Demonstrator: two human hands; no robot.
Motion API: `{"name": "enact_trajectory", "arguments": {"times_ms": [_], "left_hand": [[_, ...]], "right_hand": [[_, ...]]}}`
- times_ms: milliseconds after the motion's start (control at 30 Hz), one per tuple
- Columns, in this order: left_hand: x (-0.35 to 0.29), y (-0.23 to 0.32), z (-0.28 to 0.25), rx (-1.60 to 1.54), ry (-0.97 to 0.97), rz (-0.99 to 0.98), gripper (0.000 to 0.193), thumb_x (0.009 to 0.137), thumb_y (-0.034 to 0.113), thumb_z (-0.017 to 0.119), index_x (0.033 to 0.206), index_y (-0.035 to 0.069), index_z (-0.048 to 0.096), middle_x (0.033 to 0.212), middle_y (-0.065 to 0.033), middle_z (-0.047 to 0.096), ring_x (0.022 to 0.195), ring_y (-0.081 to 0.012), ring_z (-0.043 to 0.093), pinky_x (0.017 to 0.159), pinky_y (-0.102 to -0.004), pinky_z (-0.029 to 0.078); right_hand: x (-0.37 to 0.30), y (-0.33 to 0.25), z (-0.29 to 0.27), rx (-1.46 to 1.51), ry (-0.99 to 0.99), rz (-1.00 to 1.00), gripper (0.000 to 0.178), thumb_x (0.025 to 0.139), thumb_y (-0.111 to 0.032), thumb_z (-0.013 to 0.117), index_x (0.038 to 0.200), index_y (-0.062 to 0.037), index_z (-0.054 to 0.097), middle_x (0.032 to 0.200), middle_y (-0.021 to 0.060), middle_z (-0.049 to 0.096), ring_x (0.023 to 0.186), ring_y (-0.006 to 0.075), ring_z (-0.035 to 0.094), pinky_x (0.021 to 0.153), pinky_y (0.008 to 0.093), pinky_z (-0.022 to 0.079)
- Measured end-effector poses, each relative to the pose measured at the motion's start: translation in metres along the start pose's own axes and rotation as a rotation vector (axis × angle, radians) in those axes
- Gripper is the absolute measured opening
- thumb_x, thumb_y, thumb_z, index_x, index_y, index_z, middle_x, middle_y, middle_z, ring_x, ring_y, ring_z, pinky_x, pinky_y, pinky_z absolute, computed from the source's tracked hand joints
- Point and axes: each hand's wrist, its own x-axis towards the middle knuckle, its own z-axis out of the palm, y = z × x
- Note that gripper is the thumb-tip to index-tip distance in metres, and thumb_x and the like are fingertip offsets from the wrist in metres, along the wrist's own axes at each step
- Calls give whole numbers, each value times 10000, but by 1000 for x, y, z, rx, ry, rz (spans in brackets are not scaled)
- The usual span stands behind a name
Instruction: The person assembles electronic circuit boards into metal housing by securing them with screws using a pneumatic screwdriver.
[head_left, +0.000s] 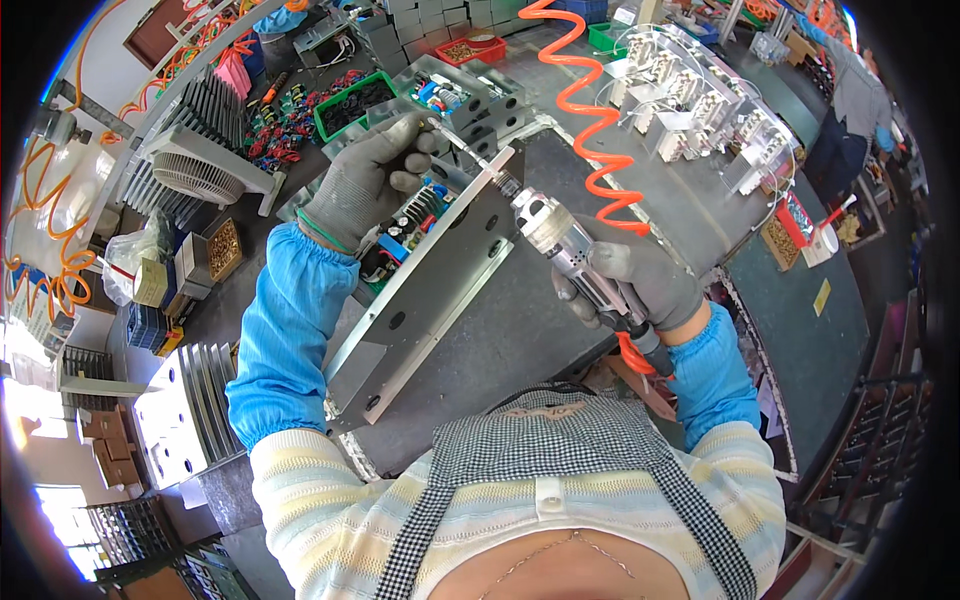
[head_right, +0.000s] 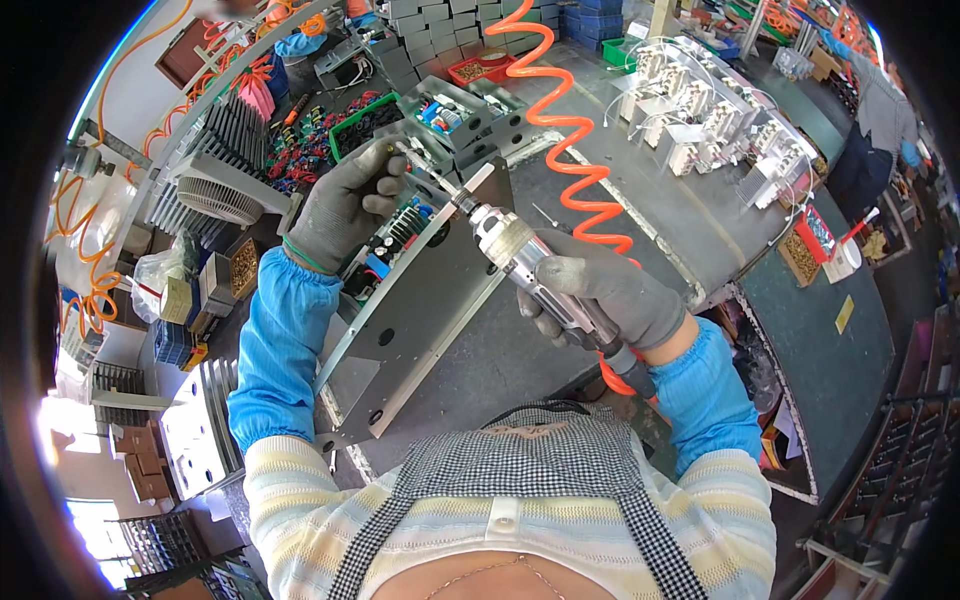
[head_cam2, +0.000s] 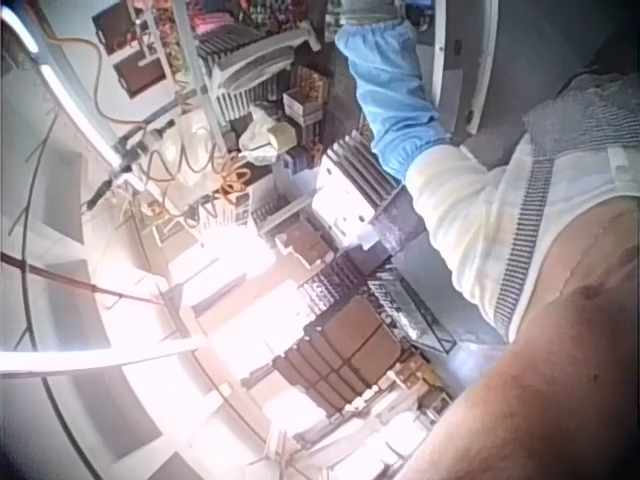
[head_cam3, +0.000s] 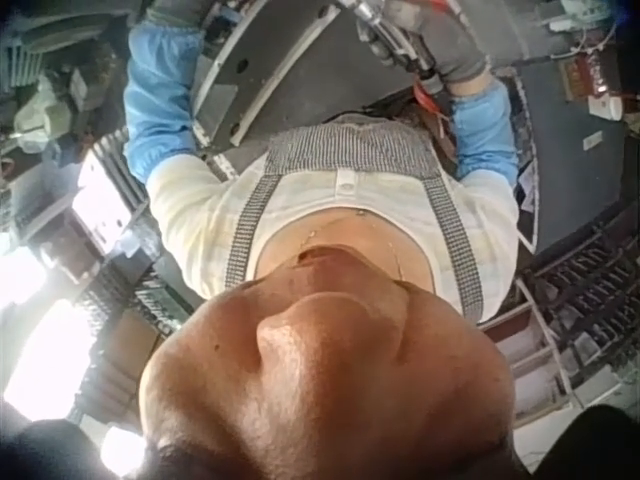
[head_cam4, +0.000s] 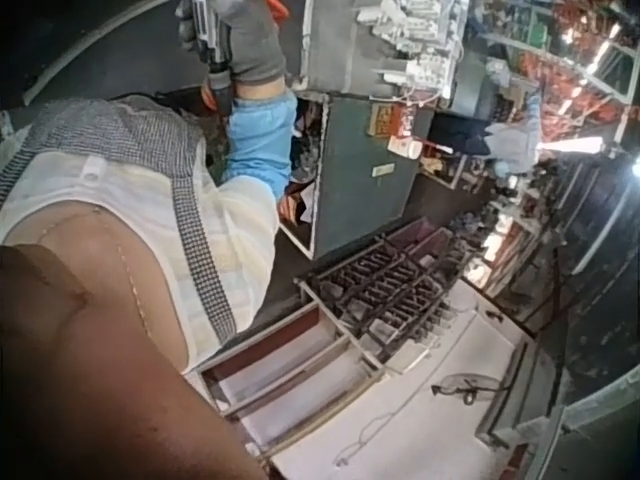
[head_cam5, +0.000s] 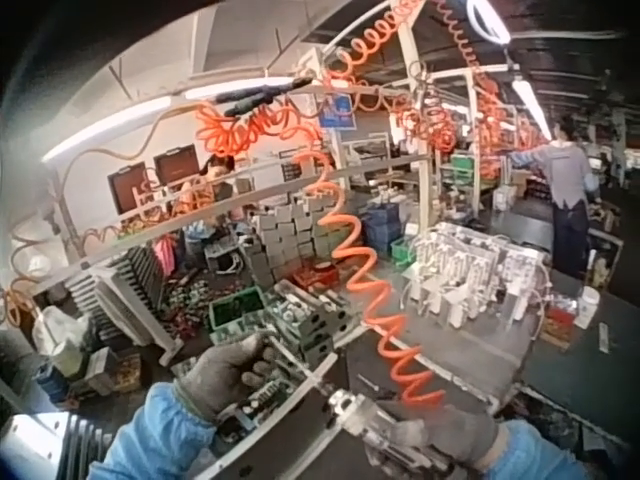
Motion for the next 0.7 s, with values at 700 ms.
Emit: {"name": "enact_trajectory", "arguments": {"times_ms": [700], "left_hand": [[-4,-13,10,528,123,94,342,1071,342,561,1165,23,641,854,10,564,630,-31,399,511,-175,318]], "right_hand": [[-10,-4,7,-248,20,85,644,920,-435,644,1408,-39,502,947,49,646,717,98,641,582,239,514]]}}
